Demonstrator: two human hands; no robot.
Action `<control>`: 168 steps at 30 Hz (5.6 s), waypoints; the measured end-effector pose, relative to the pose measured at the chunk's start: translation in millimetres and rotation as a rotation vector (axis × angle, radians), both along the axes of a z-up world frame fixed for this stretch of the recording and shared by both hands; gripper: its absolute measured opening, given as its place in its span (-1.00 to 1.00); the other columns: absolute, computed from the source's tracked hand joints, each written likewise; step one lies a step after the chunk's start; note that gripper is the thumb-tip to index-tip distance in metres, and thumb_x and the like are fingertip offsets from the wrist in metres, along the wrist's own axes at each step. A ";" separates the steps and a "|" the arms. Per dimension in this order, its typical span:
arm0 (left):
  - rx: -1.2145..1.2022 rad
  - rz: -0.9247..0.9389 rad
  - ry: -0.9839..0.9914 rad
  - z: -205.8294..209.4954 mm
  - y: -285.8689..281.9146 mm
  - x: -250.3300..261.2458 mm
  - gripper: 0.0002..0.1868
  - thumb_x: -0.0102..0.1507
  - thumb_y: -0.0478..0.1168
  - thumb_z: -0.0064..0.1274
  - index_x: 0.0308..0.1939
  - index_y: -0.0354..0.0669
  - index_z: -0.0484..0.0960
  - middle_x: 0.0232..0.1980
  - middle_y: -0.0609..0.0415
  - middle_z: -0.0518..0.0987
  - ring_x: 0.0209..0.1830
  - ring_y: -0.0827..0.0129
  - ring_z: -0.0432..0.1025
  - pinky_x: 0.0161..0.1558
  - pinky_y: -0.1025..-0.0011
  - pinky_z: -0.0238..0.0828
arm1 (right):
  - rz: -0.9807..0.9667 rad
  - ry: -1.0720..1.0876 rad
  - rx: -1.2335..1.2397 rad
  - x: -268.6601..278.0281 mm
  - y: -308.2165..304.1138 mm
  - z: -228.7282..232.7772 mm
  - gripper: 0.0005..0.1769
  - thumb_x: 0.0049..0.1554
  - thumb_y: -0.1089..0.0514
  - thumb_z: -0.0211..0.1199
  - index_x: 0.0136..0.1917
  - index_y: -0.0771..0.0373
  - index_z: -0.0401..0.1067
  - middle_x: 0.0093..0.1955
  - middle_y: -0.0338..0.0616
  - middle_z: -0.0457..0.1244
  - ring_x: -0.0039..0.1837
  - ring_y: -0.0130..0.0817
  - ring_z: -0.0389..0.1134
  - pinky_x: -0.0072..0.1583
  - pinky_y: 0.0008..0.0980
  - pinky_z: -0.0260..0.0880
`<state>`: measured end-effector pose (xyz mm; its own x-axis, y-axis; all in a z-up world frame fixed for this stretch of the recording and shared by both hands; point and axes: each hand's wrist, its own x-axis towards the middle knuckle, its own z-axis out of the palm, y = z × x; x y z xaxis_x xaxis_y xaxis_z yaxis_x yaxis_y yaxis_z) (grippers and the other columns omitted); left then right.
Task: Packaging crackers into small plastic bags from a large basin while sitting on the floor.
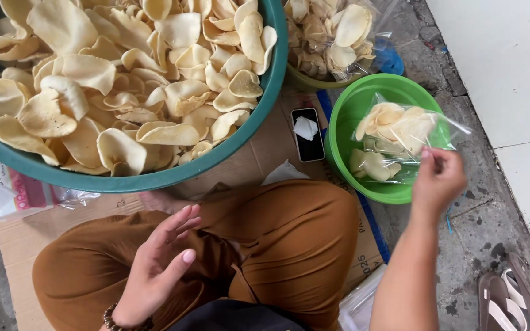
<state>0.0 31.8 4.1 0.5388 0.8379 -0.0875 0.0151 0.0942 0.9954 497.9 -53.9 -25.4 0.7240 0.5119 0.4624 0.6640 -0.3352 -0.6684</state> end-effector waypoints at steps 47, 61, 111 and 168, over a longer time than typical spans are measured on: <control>0.203 -0.267 1.343 -248.7 174.8 -222.9 -0.50 0.40 0.08 -0.39 0.41 0.75 0.30 0.49 0.23 0.26 0.01 0.14 0.57 -0.15 0.07 0.59 | 0.496 -0.134 -0.252 -17.5 20.9 -111.5 -0.59 0.42 0.60 0.17 0.51 0.80 0.40 0.64 0.55 0.13 0.32 0.17 0.30 0.28 -0.03 0.30; 0.272 -0.157 1.302 -281.2 158.0 -234.7 -0.32 0.35 -0.14 -0.27 0.56 0.46 0.09 0.62 0.58 0.11 -0.01 0.14 0.57 -0.43 0.04 0.50 | 0.477 -0.182 -0.338 -32.4 25.6 -96.0 -0.63 0.43 0.57 0.22 0.47 0.74 0.51 0.52 0.60 0.25 0.24 0.18 0.36 0.29 -0.07 0.40; 0.137 0.295 0.130 -10.5 19.6 -179.1 -0.53 0.26 -0.32 0.20 0.24 -0.17 0.45 0.23 0.10 0.59 -0.12 0.50 0.62 0.01 0.54 0.64 | 1.235 0.661 0.026 -395.0 88.5 17.3 -0.48 0.30 -0.24 0.07 0.13 0.29 0.37 0.28 0.11 0.28 0.38 -0.07 0.34 0.43 -0.16 0.36; 0.051 0.708 -0.512 -18.4 -8.4 -168.1 -0.82 0.24 -0.51 0.10 -0.19 -0.17 0.66 -0.03 -0.15 0.63 0.06 0.25 0.48 -0.15 0.45 0.48 | 0.984 -0.087 -0.791 -351.5 257.6 65.0 -0.40 0.14 -0.07 0.15 0.45 -0.03 0.34 0.61 -0.23 0.04 0.58 -0.21 0.08 0.31 -0.04 0.26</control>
<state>-168.1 23.4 -14.3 -0.1465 0.9868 0.0691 -0.4799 -0.1320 0.8673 146.4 203.7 39.6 -0.1363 0.9727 -0.1880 0.8906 0.0371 -0.4533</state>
